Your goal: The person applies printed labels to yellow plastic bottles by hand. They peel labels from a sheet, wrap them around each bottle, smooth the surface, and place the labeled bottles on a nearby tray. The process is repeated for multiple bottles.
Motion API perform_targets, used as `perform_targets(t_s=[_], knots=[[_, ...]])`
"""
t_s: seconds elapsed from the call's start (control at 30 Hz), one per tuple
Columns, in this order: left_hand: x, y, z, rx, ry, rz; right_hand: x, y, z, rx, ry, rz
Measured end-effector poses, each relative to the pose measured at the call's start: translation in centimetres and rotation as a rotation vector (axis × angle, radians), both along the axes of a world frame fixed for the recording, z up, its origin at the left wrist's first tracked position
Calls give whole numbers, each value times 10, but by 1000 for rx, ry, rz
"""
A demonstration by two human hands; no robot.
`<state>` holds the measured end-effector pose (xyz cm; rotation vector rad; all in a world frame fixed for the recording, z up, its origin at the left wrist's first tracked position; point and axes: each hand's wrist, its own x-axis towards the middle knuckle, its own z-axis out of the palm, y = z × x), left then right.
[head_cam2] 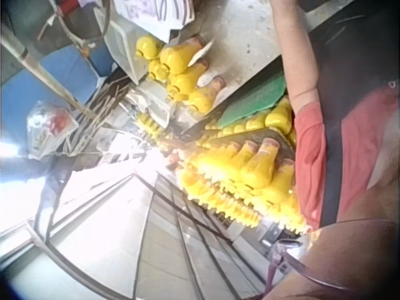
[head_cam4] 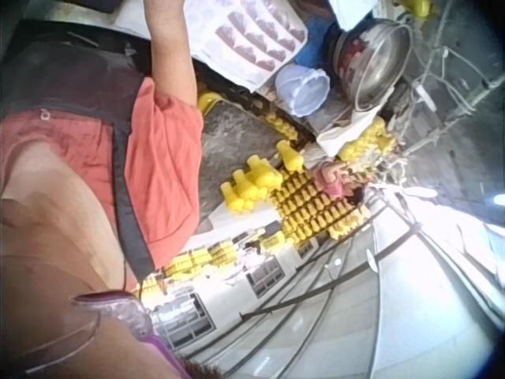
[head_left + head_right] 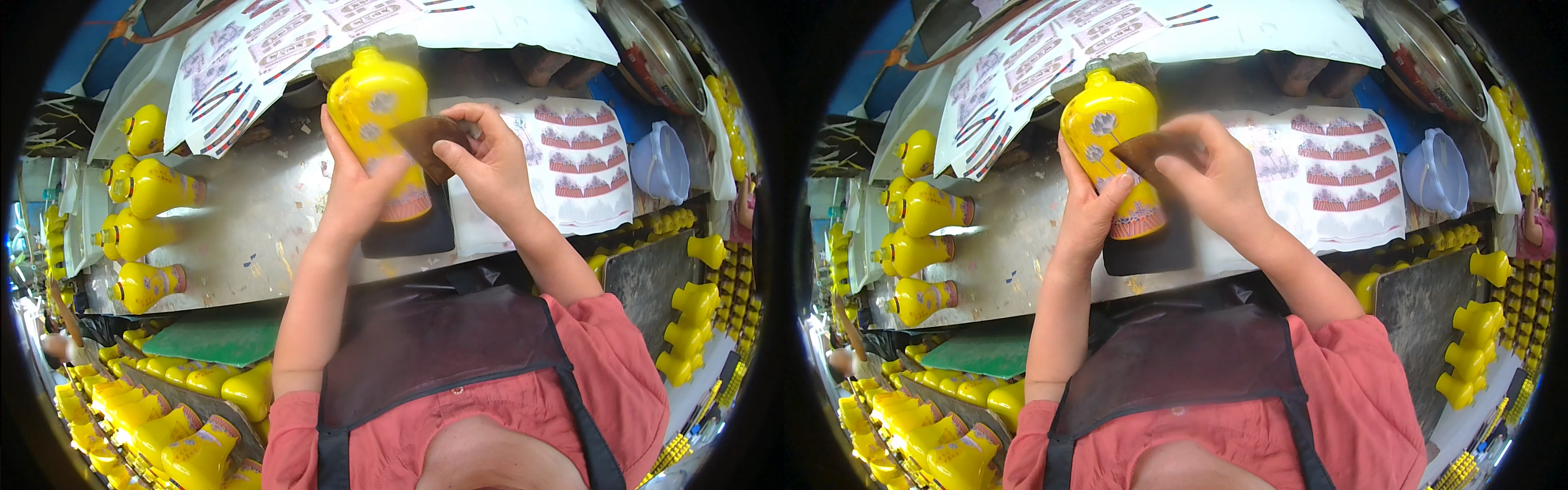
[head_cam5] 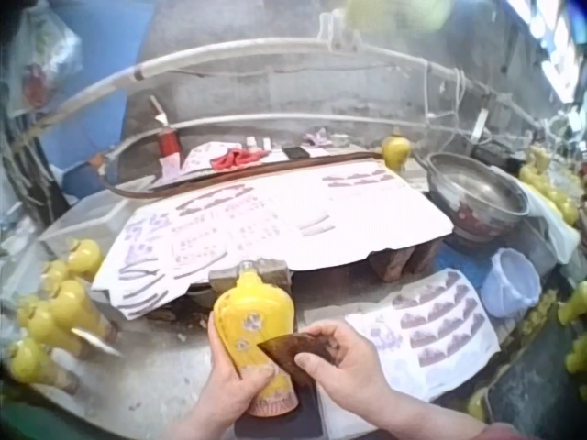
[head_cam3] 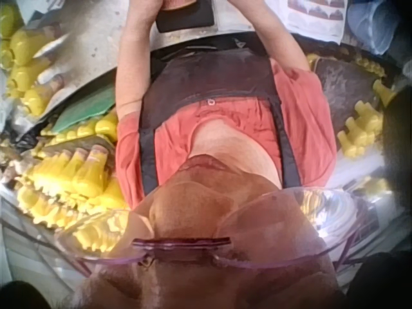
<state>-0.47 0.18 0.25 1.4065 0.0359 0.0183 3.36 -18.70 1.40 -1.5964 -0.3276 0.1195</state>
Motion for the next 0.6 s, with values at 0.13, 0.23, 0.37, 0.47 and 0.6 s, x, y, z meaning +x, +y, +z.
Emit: perform_targets(t_s=[0.13, 0.23, 0.37, 0.47, 0.6], knots=[[0, 5, -2, 50, -20, -31, 2, 2, -2, 39, 31, 20], [-2, 8, -6, 52, -22, -45, 3, 2, -3, 58, 28, 41], [-3, 10, -8, 106, 3, -40, 5, -1, -5, 71, 36, 59], [-2, 8, -7, 128, -28, -21, 5, -3, -7, 88, -2, 63], [-6, 1, -5, 201, 14, 46, 8, -1, -11, 120, 49, 58]])
